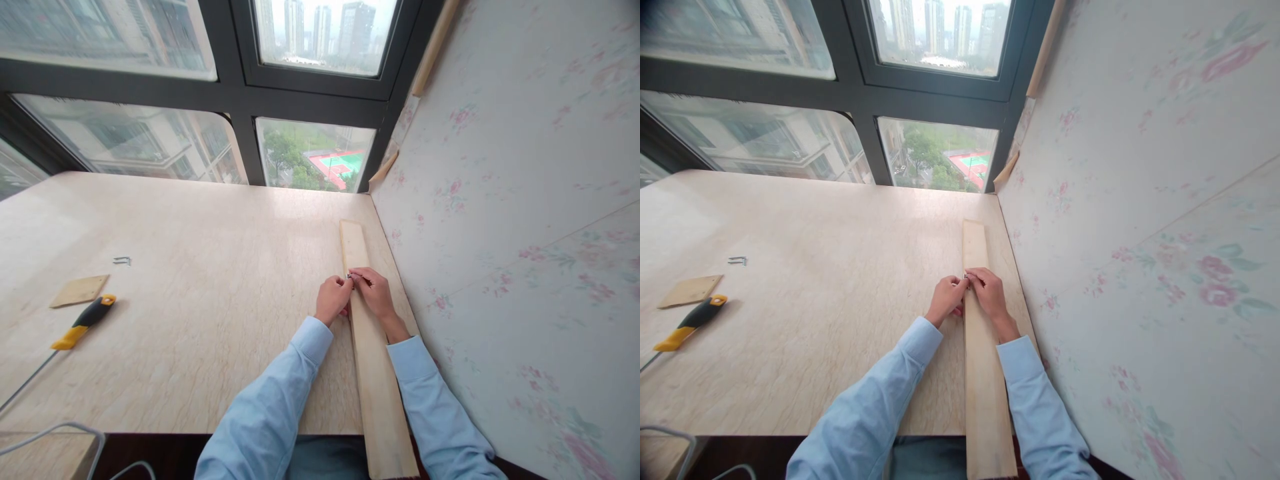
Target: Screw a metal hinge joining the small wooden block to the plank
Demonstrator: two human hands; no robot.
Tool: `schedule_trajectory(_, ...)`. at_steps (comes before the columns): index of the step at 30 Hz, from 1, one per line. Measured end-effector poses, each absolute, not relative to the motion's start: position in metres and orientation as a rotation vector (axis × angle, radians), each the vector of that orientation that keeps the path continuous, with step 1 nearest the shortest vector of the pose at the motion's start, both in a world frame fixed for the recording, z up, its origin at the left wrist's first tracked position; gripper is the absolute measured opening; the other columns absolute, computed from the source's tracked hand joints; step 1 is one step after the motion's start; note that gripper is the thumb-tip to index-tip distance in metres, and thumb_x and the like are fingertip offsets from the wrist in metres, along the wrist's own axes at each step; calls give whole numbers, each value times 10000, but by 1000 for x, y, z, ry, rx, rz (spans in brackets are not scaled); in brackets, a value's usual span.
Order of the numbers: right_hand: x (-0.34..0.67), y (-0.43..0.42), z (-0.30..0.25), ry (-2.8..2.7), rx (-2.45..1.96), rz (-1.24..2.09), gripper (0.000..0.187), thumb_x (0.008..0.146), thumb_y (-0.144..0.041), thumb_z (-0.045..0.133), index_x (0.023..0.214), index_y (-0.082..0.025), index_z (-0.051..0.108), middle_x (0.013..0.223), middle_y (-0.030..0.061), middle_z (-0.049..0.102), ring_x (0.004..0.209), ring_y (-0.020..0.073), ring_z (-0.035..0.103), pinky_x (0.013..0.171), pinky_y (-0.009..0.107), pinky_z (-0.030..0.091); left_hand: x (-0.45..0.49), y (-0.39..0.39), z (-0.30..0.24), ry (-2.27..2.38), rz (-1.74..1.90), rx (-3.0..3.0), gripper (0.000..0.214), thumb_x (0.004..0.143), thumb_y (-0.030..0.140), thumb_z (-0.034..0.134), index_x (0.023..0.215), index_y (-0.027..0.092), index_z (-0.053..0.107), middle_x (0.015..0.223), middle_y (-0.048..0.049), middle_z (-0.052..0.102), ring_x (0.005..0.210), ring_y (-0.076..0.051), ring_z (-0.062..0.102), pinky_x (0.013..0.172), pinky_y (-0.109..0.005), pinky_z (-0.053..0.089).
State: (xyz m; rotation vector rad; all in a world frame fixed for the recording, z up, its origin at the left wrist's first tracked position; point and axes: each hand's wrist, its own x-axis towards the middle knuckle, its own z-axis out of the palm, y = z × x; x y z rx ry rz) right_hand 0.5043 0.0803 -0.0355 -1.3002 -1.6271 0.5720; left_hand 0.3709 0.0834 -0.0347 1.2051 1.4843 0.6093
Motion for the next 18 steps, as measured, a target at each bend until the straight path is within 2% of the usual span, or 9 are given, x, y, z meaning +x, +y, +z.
schedule_trajectory(9,502,81,-35,-1559,-1387,556,166,850,-333,631,885,-198,721,910,73,730,830,219,673,775,366,537,371,87,-38,1498,577,1292,357,909,480,469,875,155,615,769,-63,681,425,-138,593,386,-225,415)
schedule_trajectory(18,510,80,-34,-1532,-1381,648,273,906,-393,555,1009,-196,713,1039,96,723,965,233,667,877,392,524,371,86,-37,1474,543,1314,385,915,484,454,923,151,647,737,-52,684,439,-151,601,436,-248,446)
